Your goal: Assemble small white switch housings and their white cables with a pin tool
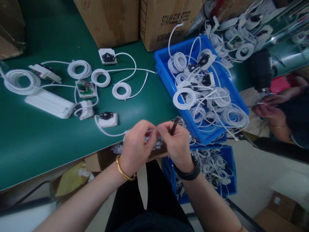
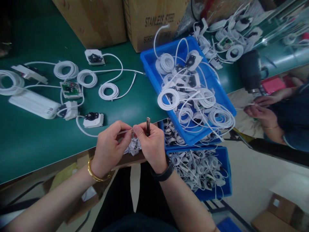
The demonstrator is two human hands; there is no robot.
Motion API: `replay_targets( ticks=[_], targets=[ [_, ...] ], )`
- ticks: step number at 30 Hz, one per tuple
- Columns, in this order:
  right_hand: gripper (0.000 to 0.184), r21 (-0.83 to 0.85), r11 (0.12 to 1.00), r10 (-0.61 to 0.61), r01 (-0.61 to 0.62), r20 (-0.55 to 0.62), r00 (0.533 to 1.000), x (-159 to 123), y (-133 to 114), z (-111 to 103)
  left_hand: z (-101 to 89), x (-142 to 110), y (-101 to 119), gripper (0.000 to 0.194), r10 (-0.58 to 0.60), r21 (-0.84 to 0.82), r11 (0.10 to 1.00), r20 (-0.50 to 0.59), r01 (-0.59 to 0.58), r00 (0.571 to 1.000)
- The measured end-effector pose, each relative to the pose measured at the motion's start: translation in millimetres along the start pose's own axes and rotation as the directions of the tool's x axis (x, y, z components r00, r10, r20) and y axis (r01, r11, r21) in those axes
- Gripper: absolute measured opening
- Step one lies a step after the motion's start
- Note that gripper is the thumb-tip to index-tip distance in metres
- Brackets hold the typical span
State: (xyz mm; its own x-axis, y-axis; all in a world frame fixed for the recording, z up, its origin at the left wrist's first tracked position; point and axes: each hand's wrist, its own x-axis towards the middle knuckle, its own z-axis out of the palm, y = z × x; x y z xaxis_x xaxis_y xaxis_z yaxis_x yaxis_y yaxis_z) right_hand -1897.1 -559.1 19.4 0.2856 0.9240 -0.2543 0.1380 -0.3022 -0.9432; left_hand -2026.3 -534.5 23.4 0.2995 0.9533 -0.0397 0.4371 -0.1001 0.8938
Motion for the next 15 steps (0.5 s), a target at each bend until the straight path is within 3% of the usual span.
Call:
replay_targets(
  ticks=[6, 12, 15],
  targets=[
    [0.022, -0.072, 0.997, 0.017, -0.014, 0.039, 0.999, 0.3, 0.2, -3.1, -9.5, 6.1, -1.0, 0.011, -0.167, -0.241, 0.945, 0.227, 0.222, 0.959],
    [0.034, 0.133, 0.980, 0.133, -0.149, 0.122, 0.984, 6.7, 5.7, -2.3, -9.0, 4.2, 0.3, 0.006, -0.156, -0.119, 0.977, 0.153, 0.175, 0.976],
    [0.035, 0.181, 0.966, 0.161, -0.186, 0.142, 0.977, 6.3, 6.8, -2.3, -9.5, 3.9, 0.7, 0.006, -0.095, -0.044, 0.994, 0.143, 0.102, 0.985]
  ],
)
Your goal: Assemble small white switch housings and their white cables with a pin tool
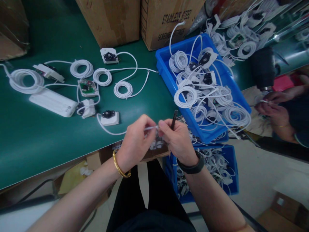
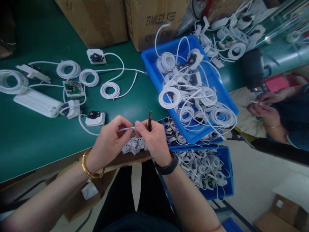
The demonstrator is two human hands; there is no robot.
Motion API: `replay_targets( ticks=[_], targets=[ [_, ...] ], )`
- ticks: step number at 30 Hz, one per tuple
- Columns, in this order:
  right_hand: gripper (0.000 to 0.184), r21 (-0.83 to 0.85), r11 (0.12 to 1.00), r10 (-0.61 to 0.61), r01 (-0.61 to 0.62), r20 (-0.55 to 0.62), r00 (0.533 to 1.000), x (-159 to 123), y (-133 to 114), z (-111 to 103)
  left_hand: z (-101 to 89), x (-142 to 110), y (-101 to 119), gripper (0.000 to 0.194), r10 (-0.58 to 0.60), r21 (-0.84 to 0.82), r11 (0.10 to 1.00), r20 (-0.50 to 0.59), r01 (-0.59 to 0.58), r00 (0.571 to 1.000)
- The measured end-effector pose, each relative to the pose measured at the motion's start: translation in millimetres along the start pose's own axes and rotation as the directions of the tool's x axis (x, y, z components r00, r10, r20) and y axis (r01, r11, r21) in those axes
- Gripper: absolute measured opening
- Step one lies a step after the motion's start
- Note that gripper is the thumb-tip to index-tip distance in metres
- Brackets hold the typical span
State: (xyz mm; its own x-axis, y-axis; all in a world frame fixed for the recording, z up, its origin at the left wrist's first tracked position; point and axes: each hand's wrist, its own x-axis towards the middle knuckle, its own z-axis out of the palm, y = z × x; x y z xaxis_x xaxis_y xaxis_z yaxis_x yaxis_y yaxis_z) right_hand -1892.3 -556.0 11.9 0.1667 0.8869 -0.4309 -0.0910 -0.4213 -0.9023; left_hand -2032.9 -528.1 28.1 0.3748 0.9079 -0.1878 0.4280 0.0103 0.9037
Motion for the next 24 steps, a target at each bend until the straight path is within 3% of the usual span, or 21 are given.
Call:
replay_targets(
  ticks=[6, 15, 18, 21, 24],
  targets=[
    [0.036, 0.044, 0.999, 0.029, -0.028, -0.014, 0.999, -3.9, 1.8, 1.8, 0.4, -1.9, -3.8, 0.007, 0.257, 0.261, 0.934, -0.023, -0.242, 0.966],
    [0.035, 0.005, 1.000, -0.009, 0.009, -0.008, 1.000, -2.6, -0.4, 2.5, 8.0, -2.9, -17.8, 0.011, 0.383, 0.408, 0.847, -0.023, -0.341, 0.923],
    [0.036, -0.004, 1.000, 0.026, -0.026, 0.012, 1.000, -0.4, -1.7, 3.3, 9.7, -3.5, -19.6, 0.006, 0.324, 0.323, 0.901, -0.059, -0.289, 0.944],
    [0.027, 0.030, 0.999, 0.014, -0.013, -0.006, 1.000, 2.8, 0.0, 4.8, 10.6, -2.7, -18.2, 0.004, 0.137, 0.174, 0.977, -0.082, -0.121, 0.987],
    [0.021, 0.027, 0.998, -0.057, 0.059, -0.065, 0.996, 4.4, 1.9, 4.6, 10.8, 0.0, -15.9, 0.006, -0.046, 0.020, 0.999, -0.063, 0.048, 0.997]
  ],
)
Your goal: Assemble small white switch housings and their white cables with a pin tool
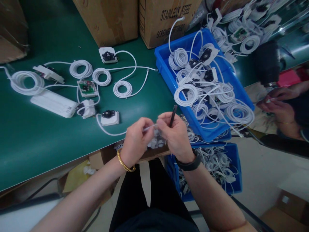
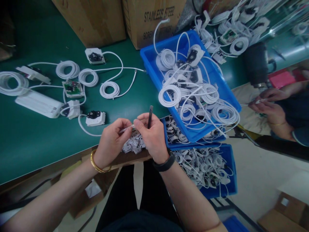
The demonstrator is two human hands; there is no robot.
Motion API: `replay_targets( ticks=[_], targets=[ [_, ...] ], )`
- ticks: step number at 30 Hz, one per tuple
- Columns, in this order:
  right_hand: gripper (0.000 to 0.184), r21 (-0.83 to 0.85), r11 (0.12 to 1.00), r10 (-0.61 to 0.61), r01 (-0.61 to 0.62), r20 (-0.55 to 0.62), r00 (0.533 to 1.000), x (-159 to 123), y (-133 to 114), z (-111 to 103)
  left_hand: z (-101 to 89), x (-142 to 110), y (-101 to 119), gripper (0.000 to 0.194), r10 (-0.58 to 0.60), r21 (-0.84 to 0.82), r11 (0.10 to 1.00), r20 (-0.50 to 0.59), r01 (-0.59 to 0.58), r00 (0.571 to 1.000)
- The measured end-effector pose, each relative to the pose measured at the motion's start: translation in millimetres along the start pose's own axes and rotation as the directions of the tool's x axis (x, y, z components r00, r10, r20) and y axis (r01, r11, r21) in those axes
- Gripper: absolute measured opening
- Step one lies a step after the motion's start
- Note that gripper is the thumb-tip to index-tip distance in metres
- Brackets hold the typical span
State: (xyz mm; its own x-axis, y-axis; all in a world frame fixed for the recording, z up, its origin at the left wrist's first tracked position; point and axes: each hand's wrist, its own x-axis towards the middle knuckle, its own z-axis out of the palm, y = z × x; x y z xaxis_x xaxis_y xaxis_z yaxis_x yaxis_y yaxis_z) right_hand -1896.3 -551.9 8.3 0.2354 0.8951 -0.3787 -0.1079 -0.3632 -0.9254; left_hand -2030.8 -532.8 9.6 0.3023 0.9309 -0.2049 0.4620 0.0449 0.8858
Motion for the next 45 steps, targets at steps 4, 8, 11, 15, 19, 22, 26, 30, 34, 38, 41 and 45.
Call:
replay_targets(
  ticks=[4, 8, 11, 15, 19, 22, 26, 30, 34, 38, 41, 45],
  targets=[
    [0.013, -0.093, 0.994, -0.061, 0.064, 0.036, 0.998, 0.9, -3.0, -4.3, 0.4, 4.4, 0.8, 0.011, -0.126, -0.211, 0.969, 0.036, 0.131, 0.991],
    [0.013, -0.178, 0.981, -0.072, 0.080, 0.054, 0.996, 4.8, -4.0, -7.4, 2.1, 7.1, 0.7, 0.015, -0.191, -0.316, 0.927, 0.066, 0.202, 0.979],
    [0.012, -0.191, 0.979, -0.066, 0.074, 0.047, 0.997, 6.9, 0.7, -6.5, 3.3, 6.6, 1.0, 0.015, -0.193, -0.262, 0.945, 0.036, 0.195, 0.981],
    [0.015, -0.147, 0.989, -0.029, 0.029, 0.005, 1.000, 5.9, 8.5, -3.7, 3.0, 5.1, -0.1, 0.013, -0.149, -0.164, 0.976, -0.003, 0.146, 0.989],
    [0.017, -0.119, 0.993, 0.003, -0.005, -0.011, 1.000, 3.7, 10.8, -2.8, 0.2, 6.9, -3.9, 0.012, -0.120, -0.147, 0.981, 0.041, 0.125, 0.992],
    [0.020, -0.106, 0.994, 0.013, -0.012, 0.006, 1.000, 2.2, 7.7, -3.2, -3.3, 9.4, -6.1, 0.012, -0.115, -0.165, 0.978, 0.079, 0.127, 0.990],
    [0.022, -0.104, 0.995, 0.015, -0.013, 0.010, 1.000, 1.0, 3.4, -3.5, -7.8, 11.1, -5.6, 0.012, -0.092, -0.155, 0.982, 0.107, 0.109, 0.990],
    [0.024, -0.085, 0.996, 0.021, -0.021, 0.003, 1.000, 2.7, 3.0, -2.9, -10.5, 11.5, -2.4, 0.010, -0.062, -0.070, 0.995, 0.118, 0.070, 0.991],
    [0.026, -0.023, 0.997, 0.074, -0.073, 0.036, 0.997, 5.1, 0.4, -1.2, -13.0, 12.1, 0.9, 0.009, -0.045, 0.011, 0.999, 0.126, 0.043, 0.991],
    [0.027, 0.005, 0.995, 0.095, -0.095, 0.039, 0.995, 6.3, -3.8, 0.4, -16.3, 12.4, 2.5, 0.007, 0.001, 0.087, 0.996, 0.117, -0.012, 0.993],
    [0.026, -0.007, 0.996, 0.084, -0.084, 0.045, 0.995, 6.5, -4.4, 1.2, -17.0, 11.9, 2.5, 0.006, 0.047, 0.124, 0.991, 0.097, -0.059, 0.994],
    [0.021, -0.063, 0.997, 0.038, -0.035, 0.046, 0.998, 6.8, -1.8, 3.5, -15.1, 11.7, 2.3, 0.006, 0.073, 0.141, 0.986, 0.074, -0.083, 0.995]
  ],
)
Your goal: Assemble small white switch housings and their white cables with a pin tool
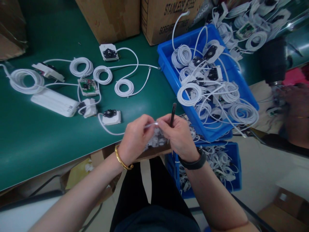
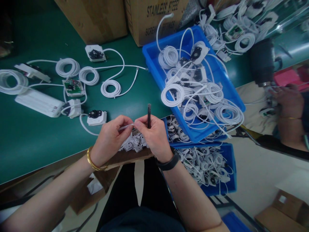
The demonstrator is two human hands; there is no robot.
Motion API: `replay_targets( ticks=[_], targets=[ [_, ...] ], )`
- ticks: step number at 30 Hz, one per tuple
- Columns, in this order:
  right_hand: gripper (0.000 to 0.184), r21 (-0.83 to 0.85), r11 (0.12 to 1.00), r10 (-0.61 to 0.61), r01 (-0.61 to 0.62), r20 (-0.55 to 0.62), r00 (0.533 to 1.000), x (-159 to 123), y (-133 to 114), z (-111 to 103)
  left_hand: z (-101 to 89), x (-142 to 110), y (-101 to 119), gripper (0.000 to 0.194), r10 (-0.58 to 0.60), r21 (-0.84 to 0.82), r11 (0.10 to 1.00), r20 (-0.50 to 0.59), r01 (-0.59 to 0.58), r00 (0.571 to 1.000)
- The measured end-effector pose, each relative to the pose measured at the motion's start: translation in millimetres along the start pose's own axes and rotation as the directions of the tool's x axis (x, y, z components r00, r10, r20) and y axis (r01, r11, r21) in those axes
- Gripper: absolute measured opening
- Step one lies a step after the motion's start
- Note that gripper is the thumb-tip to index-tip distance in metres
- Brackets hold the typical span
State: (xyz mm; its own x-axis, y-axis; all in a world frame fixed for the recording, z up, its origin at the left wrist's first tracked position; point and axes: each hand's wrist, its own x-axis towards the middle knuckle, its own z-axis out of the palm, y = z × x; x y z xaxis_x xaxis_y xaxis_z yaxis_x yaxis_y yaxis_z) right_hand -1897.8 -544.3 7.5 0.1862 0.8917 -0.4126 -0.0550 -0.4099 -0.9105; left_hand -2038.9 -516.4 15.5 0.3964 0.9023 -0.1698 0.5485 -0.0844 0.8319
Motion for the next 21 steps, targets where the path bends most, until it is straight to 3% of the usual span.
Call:
replay_targets(
  ticks=[3, 7, 11, 16, 21],
  targets=[
    [0.017, -0.051, 0.998, -0.036, 0.035, -0.007, 0.999, 0.4, 1.2, 2.4, 1.8, 0.0, -1.4, 0.008, -0.051, -0.031, 0.998, -0.011, 0.051, 0.999],
    [0.013, -0.093, 0.994, -0.050, 0.048, -0.019, 0.999, 0.1, 0.4, 4.0, 4.6, -1.5, -8.1, 0.012, -0.137, -0.209, 0.968, 0.010, 0.137, 0.990],
    [0.011, -0.082, 0.995, -0.052, 0.048, -0.048, 0.997, -1.8, 2.4, 5.1, 7.0, -4.4, -10.9, 0.013, -0.142, -0.329, 0.934, 0.015, 0.139, 0.990],
    [0.014, 0.019, 0.998, -0.054, 0.055, -0.045, 0.998, -2.1, 7.9, 7.2, 5.8, -6.8, -2.6, 0.005, -0.135, -0.239, 0.963, -0.020, 0.126, 0.991],
    [0.011, -0.017, 0.997, -0.074, 0.073, -0.041, 0.996, -2.0, 10.1, 1.5, 5.1, -7.7, -1.5, 0.040, -0.036, -0.078, 0.996, 0.028, 0.038, 0.999]
  ],
)
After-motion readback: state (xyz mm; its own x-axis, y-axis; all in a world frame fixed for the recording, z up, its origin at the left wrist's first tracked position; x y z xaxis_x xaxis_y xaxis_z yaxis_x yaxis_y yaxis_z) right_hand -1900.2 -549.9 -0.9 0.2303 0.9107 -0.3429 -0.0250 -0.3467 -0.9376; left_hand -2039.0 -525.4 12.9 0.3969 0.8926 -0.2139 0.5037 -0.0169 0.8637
